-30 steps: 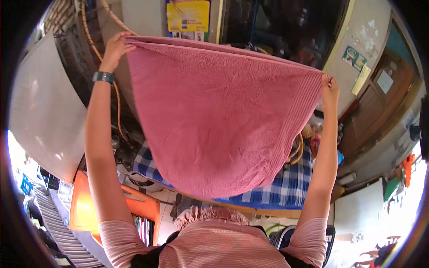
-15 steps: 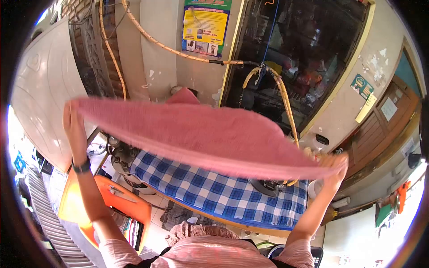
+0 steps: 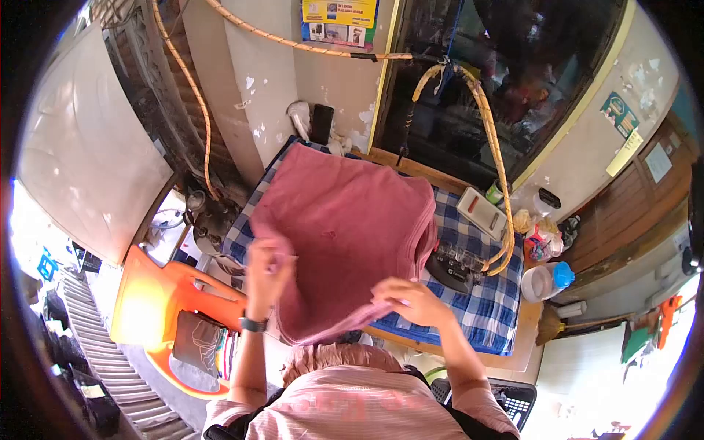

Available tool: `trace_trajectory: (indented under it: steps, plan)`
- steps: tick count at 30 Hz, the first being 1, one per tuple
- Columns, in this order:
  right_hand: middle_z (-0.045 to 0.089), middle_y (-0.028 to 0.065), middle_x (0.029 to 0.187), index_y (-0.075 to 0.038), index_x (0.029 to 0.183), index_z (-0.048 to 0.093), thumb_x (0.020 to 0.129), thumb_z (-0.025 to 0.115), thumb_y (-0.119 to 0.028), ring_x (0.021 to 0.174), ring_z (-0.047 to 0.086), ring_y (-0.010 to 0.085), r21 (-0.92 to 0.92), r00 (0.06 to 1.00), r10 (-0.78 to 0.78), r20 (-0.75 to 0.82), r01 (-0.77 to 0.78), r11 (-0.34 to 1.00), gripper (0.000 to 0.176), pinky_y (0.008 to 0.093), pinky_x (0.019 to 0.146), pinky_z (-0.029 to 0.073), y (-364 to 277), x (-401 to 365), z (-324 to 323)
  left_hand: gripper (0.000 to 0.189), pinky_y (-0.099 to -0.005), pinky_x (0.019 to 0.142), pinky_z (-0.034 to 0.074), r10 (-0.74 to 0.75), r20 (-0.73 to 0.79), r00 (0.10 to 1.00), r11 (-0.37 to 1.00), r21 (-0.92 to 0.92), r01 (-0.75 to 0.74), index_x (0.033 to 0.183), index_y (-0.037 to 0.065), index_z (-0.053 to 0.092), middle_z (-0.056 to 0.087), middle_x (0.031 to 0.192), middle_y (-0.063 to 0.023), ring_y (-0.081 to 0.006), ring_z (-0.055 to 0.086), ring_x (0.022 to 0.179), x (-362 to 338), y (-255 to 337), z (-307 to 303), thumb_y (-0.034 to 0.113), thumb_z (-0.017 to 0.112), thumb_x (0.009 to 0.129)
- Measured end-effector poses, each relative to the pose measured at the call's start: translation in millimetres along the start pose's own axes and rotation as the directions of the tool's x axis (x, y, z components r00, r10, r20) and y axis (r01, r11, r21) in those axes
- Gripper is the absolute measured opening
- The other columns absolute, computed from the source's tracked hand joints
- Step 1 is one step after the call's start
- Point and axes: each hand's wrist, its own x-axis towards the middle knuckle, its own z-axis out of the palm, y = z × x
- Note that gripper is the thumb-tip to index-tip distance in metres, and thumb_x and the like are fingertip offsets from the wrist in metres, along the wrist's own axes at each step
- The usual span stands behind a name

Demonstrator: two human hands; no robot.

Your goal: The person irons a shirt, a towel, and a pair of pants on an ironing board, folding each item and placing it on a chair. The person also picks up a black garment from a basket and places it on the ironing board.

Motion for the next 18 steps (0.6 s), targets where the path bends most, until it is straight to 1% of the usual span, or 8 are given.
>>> trace_trajectory:
  steps: [3,5,9,10,14,16,17,18]
  plan:
    - [0.062,0.0101,0.116,-0.007,0.100,0.067,0.078,0.063,0.004,0.097,0.064,0.0273,-0.017,0.966,-0.171,-0.192,0.171,0.985,0.025,0.0347,0.080,0.051,-13,45,23,0.030,-0.0360,0.068,0.053,0.230,0.169,0.958,0.962,-0.190,-0.198,0.106,0.004,0.049,0.058,0.108,-0.0164,-0.0326,0.064,0.083,-7,43,44,0.004,0.067,0.082]
    - [0.061,0.0110,0.116,-0.005,0.099,0.066,0.078,0.065,0.001,0.097,0.063,0.0284,-0.017,0.934,-0.253,-0.252,0.257,0.966,0.022,0.0352,0.083,0.051,-11,54,21,0.036,-0.0387,0.071,0.053,0.030,0.388,0.921,0.935,-0.336,0.111,0.110,0.003,0.045,0.061,0.108,-0.0195,-0.0368,0.066,0.087,-13,68,42,0.003,0.066,0.081]
    - [0.061,0.0115,0.111,-0.004,0.097,0.066,0.075,0.062,0.006,0.096,0.064,0.0283,0.039,0.968,-0.156,-0.195,0.167,0.985,0.024,0.0350,0.079,0.052,-17,51,12,0.029,-0.0393,0.083,0.050,0.054,0.546,0.836,0.970,-0.229,0.087,0.103,0.006,0.055,0.064,0.107,-0.0168,-0.0323,0.061,0.101,-2,84,22,0.000,0.065,0.077]
    - [0.062,0.0113,0.110,-0.004,0.096,0.066,0.075,0.060,0.005,0.095,0.064,0.0283,-0.028,0.962,-0.186,-0.199,0.184,0.983,0.024,0.0355,0.079,0.053,-28,52,0,0.034,-0.0406,0.089,0.047,0.360,0.519,0.775,0.933,-0.191,-0.305,0.105,0.006,0.057,0.062,0.112,-0.0198,-0.0338,0.060,0.104,-7,51,41,-0.003,0.060,0.072]
    - [0.067,0.0112,0.095,-0.008,0.091,0.069,0.074,0.059,0.000,0.094,0.064,0.0283,-0.425,0.830,-0.328,-0.451,0.123,0.897,0.022,0.0362,0.084,0.053,-53,62,-74,0.020,-0.0404,0.089,0.047,0.474,0.488,0.733,0.751,0.210,-0.626,0.098,0.008,0.064,0.049,0.128,-0.0282,-0.0365,0.058,0.101,25,72,0,0.007,0.055,0.080]
    - [0.067,0.0119,0.094,-0.006,0.091,0.071,0.073,0.061,0.007,0.091,0.065,0.0269,-0.508,0.697,-0.378,-0.610,0.022,0.861,0.025,0.0330,0.081,0.052,-68,68,-121,0.023,-0.0414,0.080,0.052,0.334,0.694,0.638,0.826,0.110,-0.552,0.101,0.010,0.063,0.055,0.118,-0.0257,-0.0353,0.061,0.092,54,38,-17,0.009,0.055,0.080]
    - [0.068,0.0117,0.095,-0.004,0.092,0.071,0.075,0.060,0.009,0.091,0.065,0.0249,-0.466,0.662,-0.344,-0.667,-0.010,0.885,0.024,0.0315,0.081,0.052,-85,68,-140,0.020,-0.0406,0.073,0.054,0.314,0.792,0.523,0.712,0.168,-0.682,0.098,0.010,0.063,0.060,0.101,-0.0197,-0.0342,0.062,0.084,83,35,-40,0.010,0.056,0.080]
    - [0.068,0.0114,0.095,-0.004,0.093,0.071,0.078,0.061,0.007,0.091,0.065,0.0244,-0.480,0.628,-0.373,-0.683,0.000,0.877,0.021,0.0309,0.080,0.052,-100,68,-153,0.013,-0.0403,0.073,0.052,0.312,0.767,0.560,0.659,0.251,-0.710,0.092,0.009,0.062,0.058,0.088,-0.0146,-0.0342,0.061,0.081,108,54,-62,0.010,0.057,0.080]
